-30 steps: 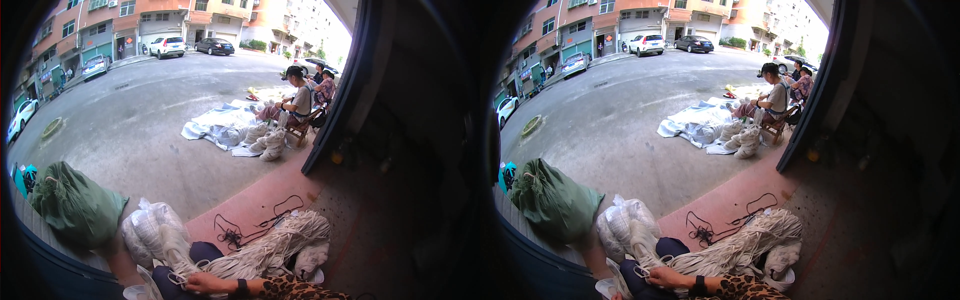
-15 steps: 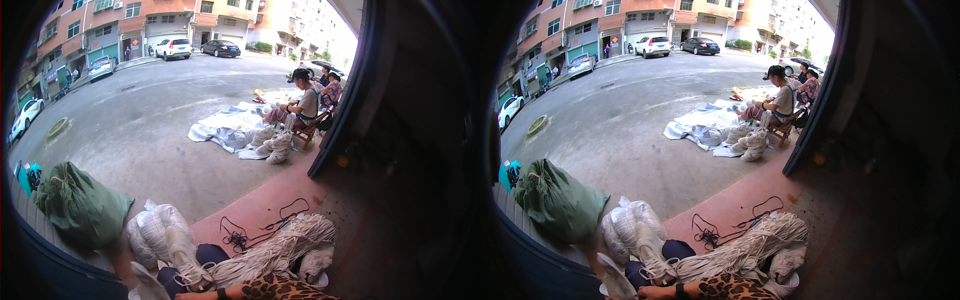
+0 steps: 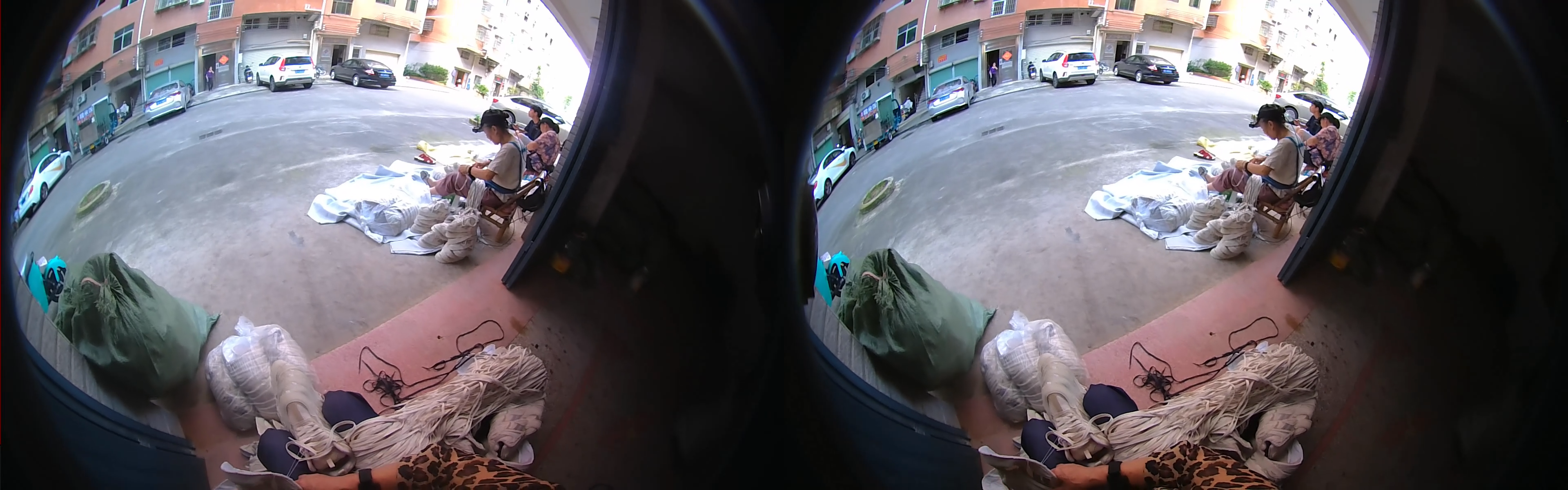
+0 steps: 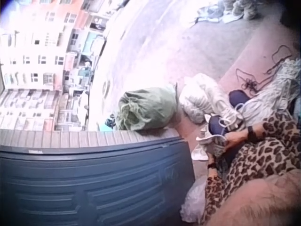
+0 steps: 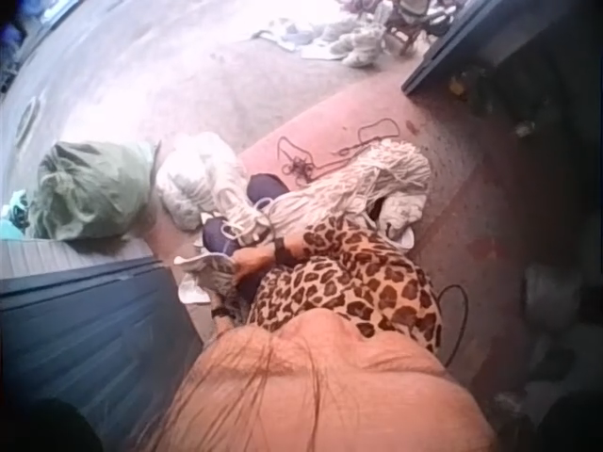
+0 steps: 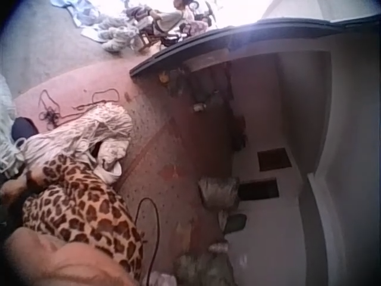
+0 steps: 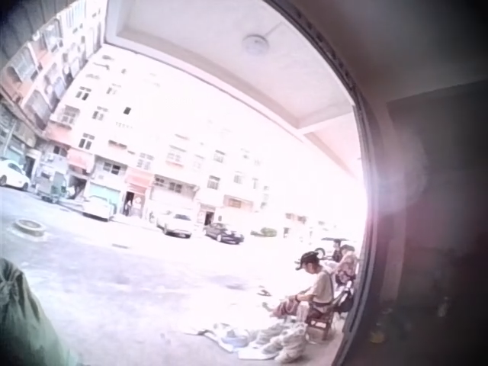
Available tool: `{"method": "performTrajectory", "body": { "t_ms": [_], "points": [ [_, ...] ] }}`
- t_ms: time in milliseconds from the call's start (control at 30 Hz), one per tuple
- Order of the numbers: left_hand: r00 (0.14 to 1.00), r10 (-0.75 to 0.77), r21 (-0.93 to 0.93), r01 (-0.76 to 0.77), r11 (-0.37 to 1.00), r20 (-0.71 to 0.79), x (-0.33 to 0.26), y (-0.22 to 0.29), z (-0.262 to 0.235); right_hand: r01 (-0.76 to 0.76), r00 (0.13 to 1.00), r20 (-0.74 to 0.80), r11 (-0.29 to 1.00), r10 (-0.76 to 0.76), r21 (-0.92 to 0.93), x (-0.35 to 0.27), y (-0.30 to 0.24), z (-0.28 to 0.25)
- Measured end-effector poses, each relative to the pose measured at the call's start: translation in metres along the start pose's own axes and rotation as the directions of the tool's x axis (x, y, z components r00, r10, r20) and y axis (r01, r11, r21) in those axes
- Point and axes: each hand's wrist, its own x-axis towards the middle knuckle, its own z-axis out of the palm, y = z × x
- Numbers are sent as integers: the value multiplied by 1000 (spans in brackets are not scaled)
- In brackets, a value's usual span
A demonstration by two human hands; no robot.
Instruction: Lacing white athletic shoes in a semi-outdoor workshop environment.
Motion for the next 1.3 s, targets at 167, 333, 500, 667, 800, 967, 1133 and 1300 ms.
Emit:
{"method": "performTrajectory", "body": {
  "t_ms": [167, 333, 500, 667, 800, 967, 1133, 1300],
  "points": [
    [1000, 21, 47, -21, 999, -6, -8, 19, -10, -110, 994, 33, 994, 109, 23, -4, 16, -4],
    [998, 54, 100, -52, 994, -14, -23, 44, -16, -209, 977, 60, 977, 206, 42, 3, 31, -8],
    [959, 270, 62, -265, 962, -87, -60, 79, -29, -88, 996, 38, 988, 84, 124, 7, 32, -8],
    [926, 377, -327, -360, 874, -11, -101, 177, -8, -282, 943, -49, 868, 329, 410, -70, 14, -85],
    [849, 427, -172, -392, 904, 311, -92, 192, 67, -64, 937, -174, 637, 304, 768, -76, -4, -87],
    [711, 691, 5, -698, 716, 128, -88, 186, 103, 112, 937, -233, 410, 259, 905, -62, 22, -87],
    [746, 509, -385, -358, 850, 429, -130, 202, 103, 85, 907, -245, 419, 344, 904, -59, 35, -83],
    [597, 552, -267, -500, 824, 583, -120, 205, 103, 63, 871, -216, 337, 441, 939, -49, 38, -97]
  ]
}}
